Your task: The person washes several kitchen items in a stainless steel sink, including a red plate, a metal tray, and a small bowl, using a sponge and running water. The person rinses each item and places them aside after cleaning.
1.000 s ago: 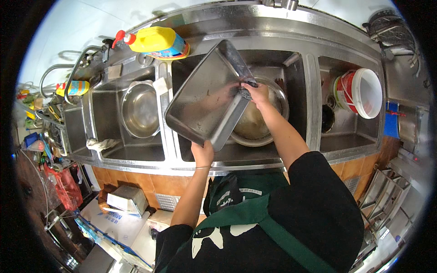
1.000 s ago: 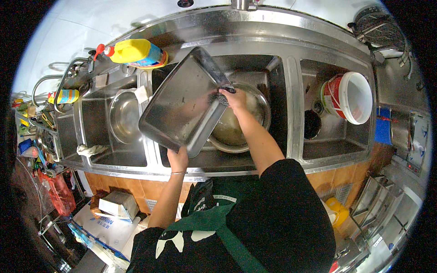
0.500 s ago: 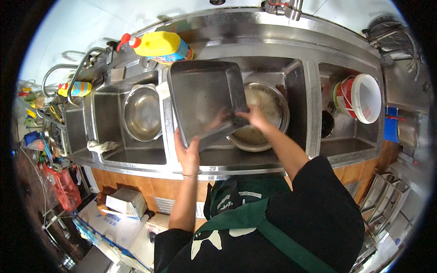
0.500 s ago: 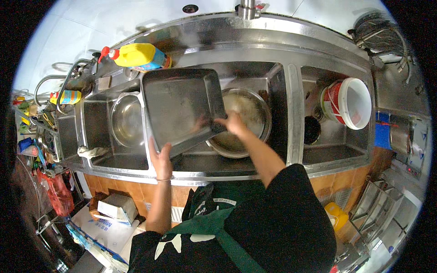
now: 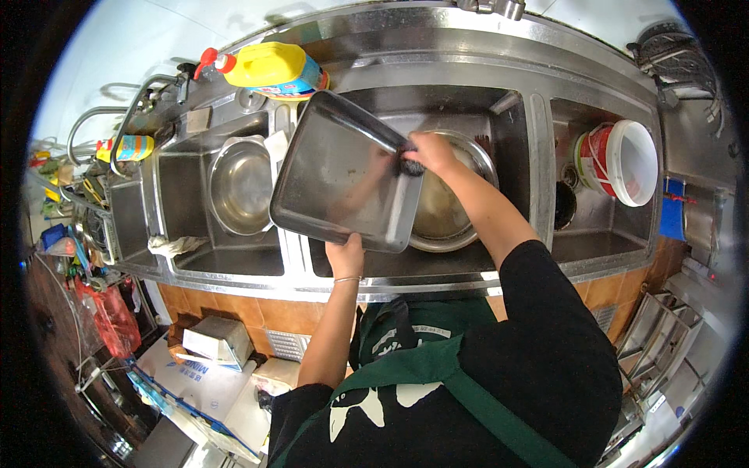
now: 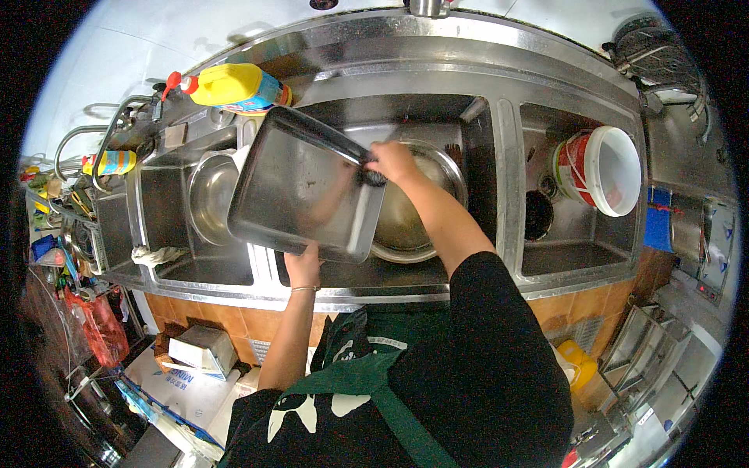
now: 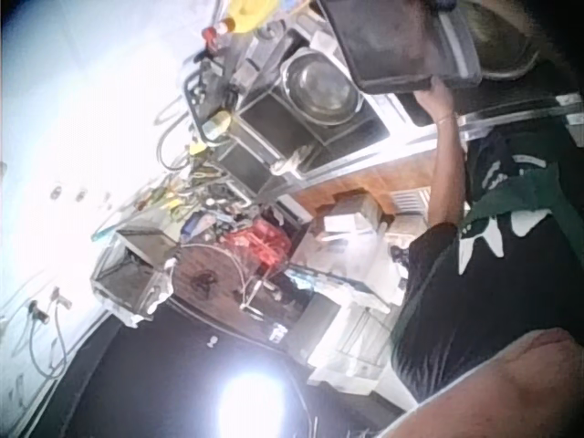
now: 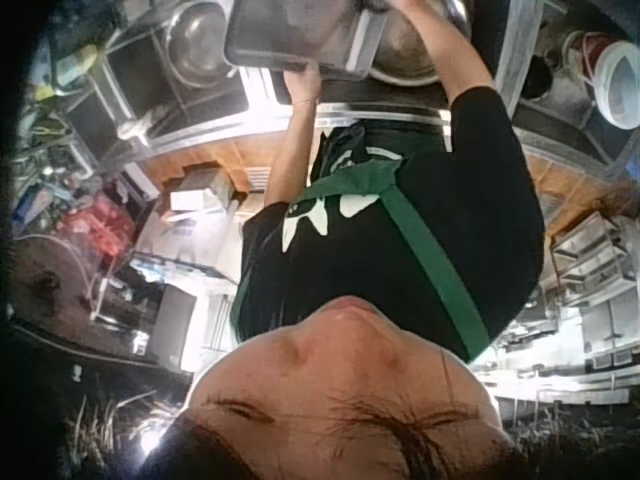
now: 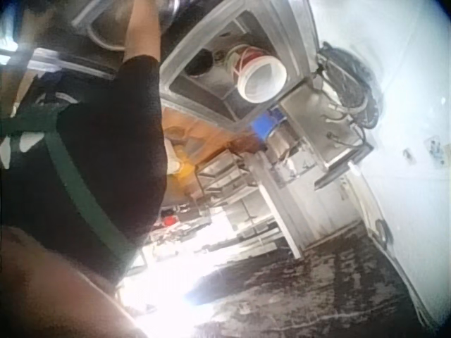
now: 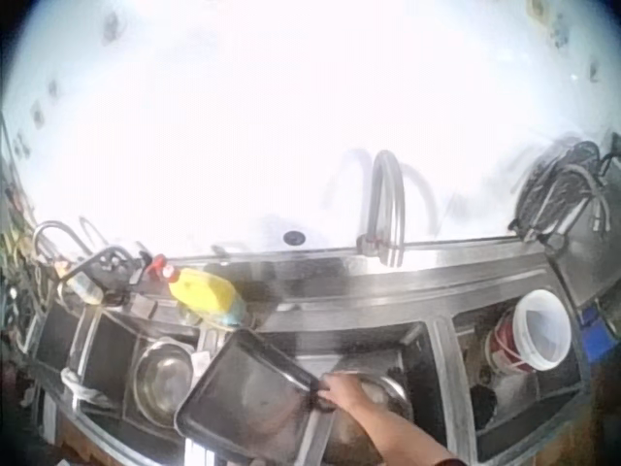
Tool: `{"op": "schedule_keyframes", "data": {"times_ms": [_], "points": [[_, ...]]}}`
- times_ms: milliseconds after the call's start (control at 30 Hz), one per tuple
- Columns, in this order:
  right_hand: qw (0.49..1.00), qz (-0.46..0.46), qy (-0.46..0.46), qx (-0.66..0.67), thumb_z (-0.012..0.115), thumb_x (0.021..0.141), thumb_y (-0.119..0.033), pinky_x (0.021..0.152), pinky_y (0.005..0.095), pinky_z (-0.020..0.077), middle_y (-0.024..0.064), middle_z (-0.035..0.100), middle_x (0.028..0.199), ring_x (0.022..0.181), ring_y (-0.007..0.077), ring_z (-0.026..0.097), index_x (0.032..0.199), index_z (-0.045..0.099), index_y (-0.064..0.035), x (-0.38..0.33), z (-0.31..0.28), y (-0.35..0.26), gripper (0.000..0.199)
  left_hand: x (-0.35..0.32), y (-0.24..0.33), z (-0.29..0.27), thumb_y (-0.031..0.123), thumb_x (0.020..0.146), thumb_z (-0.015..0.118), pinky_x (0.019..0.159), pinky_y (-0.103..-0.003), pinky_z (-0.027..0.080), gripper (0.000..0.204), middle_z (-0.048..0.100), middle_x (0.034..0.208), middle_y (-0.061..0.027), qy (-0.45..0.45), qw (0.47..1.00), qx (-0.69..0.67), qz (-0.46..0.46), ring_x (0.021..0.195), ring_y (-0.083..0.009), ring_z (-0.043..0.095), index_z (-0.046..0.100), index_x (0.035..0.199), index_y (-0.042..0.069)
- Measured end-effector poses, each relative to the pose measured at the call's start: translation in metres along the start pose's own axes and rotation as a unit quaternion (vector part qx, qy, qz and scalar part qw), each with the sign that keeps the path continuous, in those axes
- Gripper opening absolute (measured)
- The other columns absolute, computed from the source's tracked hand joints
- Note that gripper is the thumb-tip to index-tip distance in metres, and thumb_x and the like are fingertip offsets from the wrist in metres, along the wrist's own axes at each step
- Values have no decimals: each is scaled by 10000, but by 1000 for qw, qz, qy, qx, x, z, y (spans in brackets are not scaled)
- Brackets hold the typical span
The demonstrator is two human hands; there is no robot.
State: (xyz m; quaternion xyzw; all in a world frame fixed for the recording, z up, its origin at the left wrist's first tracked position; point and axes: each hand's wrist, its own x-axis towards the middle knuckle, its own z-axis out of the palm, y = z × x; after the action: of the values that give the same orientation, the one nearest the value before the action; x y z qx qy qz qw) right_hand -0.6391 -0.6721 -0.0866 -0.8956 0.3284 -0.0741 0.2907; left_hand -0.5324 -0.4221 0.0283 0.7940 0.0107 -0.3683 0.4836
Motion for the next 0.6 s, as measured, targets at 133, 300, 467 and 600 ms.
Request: {"op": "schedule_keyframes", "data": {"times_ms": [133,300,467,600], "points": [[985,-157,6,-72,687,692,-454,586,412,474,150,575,631,646,328,601,793,518,-39,11,-15,-24,459,-1,8,-14,-40,764,478,549,-299,544,185,561,862,-124,-47,994,-79,-54,673,-183,591,500,947,-30],[987,-84,113,83,660,723,-506,561,401,462,170,579,622,621,350,596,760,555,-20,57,-14,-39,498,8,11,-12,-22,745,494,533,-353,582,367,540,950,-135,-49,988,-112,-93,799,-241,613,403,1100,-28],[910,180,216,304,628,804,-426,642,365,455,209,624,800,738,346,606,852,604,17,19,20,3,447,8,10,-12,-18,767,463,570,-366,589,372,518,1008,-142,26,992,-109,-52,803,-241,597,410,1134,-30],[960,217,100,145,646,801,-285,828,430,433,235,575,1021,953,392,545,1097,513,22,-81,84,47,447,3,8,-16,-23,782,452,580,-367,587,390,522,1044,-153,13,991,-122,-60,853,-252,599,392,1167,-19]]}}
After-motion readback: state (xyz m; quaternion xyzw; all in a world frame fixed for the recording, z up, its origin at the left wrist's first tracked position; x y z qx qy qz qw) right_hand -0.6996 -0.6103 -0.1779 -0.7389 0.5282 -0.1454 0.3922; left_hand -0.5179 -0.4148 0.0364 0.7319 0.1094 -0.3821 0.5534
